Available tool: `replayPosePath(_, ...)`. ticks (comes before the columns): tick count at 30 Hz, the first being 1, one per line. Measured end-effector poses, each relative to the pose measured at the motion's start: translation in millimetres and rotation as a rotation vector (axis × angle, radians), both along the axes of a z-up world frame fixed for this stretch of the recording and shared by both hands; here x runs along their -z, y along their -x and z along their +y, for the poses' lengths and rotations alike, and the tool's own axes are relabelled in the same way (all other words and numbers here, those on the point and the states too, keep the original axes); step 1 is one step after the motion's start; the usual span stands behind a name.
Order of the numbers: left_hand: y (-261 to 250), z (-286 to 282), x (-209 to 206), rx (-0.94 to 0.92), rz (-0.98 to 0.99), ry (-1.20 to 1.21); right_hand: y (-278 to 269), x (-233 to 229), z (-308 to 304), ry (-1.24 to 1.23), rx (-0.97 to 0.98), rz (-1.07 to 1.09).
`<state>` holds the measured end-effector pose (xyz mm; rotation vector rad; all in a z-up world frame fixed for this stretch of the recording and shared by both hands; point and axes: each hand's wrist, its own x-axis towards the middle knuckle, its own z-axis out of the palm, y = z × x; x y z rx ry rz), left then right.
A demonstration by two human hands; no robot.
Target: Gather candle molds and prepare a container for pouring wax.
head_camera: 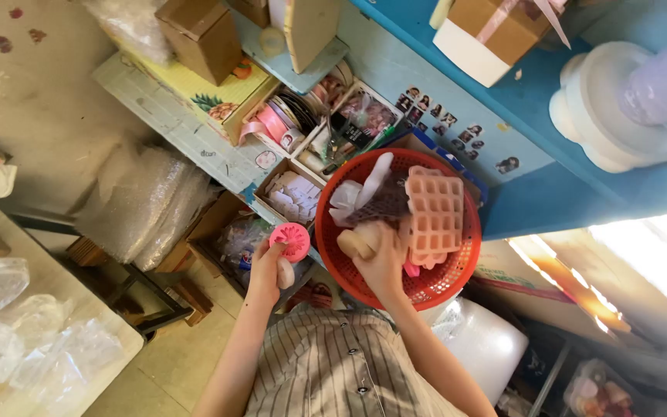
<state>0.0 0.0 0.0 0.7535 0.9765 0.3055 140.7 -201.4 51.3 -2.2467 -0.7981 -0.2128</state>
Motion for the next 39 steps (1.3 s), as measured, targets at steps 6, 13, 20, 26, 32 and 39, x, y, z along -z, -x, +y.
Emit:
replayPosePath(6,6.7,-9.7,-31.6,0.011,-0.029,-0.138,-10.0,-87.3,-36.8,-0.657,0.05,0.968)
replayPosePath(13,40.6,-15.0,-113.3,-0.128,-0.142,-0.178,-22.1,-60.7,-0.2,-0.979,-0.338,1.695)
replayPosePath(20,161.4,-17.5,-118.6,-0.222,-0.285,-0.559,126.2,-106.5,93.7,-0.618,-0.594,1.64)
replayPosePath(26,351.3,-18.6,-84.8,-0.438,-0.433,-0.456,338.0,-127.7,145.4,-0.085,-0.94,0.877)
replayPosePath(32,584.1,-57.2,-83.6,-0.573,-0.182,-0.251,529.8,-116.1,166.3,0.353,-1.362,1.022)
replayPosePath(39,789.0,-106.1,-62.8,-0.649,-0.173,-0.263,721.9,-112.5,199.7,0.557,-1.98,0.561)
